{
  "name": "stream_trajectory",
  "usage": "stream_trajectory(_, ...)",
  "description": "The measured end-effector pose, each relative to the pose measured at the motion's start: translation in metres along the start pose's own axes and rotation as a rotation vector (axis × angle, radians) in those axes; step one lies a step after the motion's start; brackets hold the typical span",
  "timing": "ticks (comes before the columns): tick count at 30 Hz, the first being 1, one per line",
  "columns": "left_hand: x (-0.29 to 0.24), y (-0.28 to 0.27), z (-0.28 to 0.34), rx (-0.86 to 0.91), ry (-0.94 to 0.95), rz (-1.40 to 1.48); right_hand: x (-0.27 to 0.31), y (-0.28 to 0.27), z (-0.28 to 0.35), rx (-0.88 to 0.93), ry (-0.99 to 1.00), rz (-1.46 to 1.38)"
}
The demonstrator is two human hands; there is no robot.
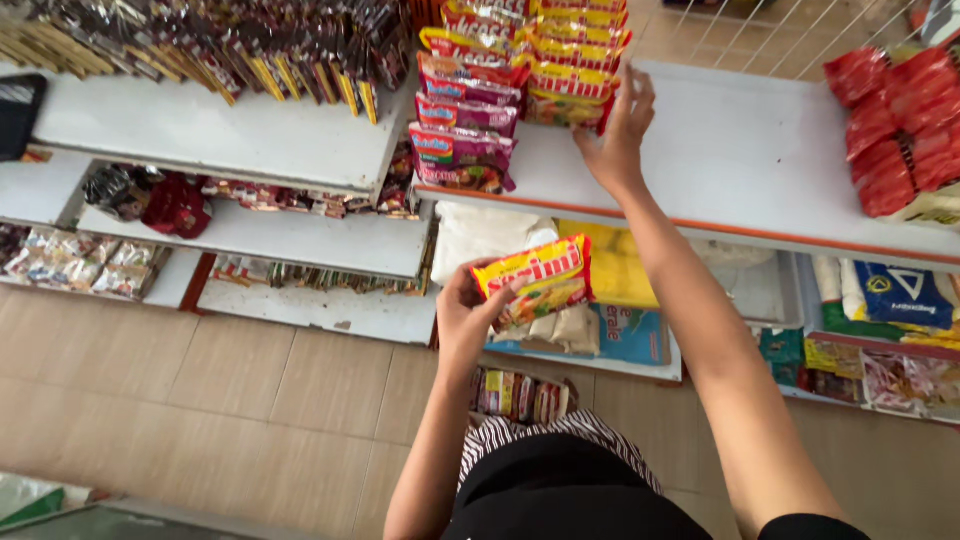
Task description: The person takes packets of instant noodles from a cardboard box on the floor and places them on a nearby shelf. The person handles multiple packets of different brands and flavors, arranging them in rows on the shelf.
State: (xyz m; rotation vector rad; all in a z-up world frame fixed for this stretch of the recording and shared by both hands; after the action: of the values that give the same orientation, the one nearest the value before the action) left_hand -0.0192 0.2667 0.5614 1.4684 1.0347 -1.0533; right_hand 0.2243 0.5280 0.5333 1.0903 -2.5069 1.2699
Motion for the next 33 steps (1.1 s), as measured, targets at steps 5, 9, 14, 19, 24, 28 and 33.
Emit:
stream_trajectory(5,-0.009,-0.005,-0.008,-0.017,0.003,-0.051,0.027,-0.028,0.017,0.045,0.007,-0.014)
stream_trajectory(9,-0.019,-0.005,-0.016,0.006,0.063,-0.013,0.074,-0.079,0.024,0.181,-0.035,-0.121)
stream_trajectory(14,-0.021,0.002,-0.024,0.021,0.08,-0.116,0.148,-0.128,0.036,0.601,-0.3,-0.218)
stream_trajectory(19,-0.013,0.011,-0.032,0.061,0.075,-0.133,0.188,-0.127,0.059,0.789,-0.406,-0.029)
stream_trajectory(24,-0.009,0.01,-0.034,0.148,0.118,-0.162,0.151,-0.123,0.053,0.78,-0.214,-0.024)
stream_trajectory(28,-0.014,0.008,-0.03,0.163,0.142,-0.291,0.1,-0.118,0.022,0.473,-0.063,-0.074)
stream_trajectory(33,-0.019,0.016,-0.032,0.18,0.122,-0.385,0.065,-0.068,0.0,0.37,-0.092,-0.051)
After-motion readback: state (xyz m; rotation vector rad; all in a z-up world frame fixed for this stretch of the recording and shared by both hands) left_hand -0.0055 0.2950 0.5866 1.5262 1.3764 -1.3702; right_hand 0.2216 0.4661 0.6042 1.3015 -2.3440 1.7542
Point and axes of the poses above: each hand's wrist, its own z-axis away from the middle knuckle, its own y-axis out of the palm, x = y × z, the point moved 3 cm from there along -z, towards the middle knuckle, and after that the axes turned 14 degrees about x, right-handed, at the moved point
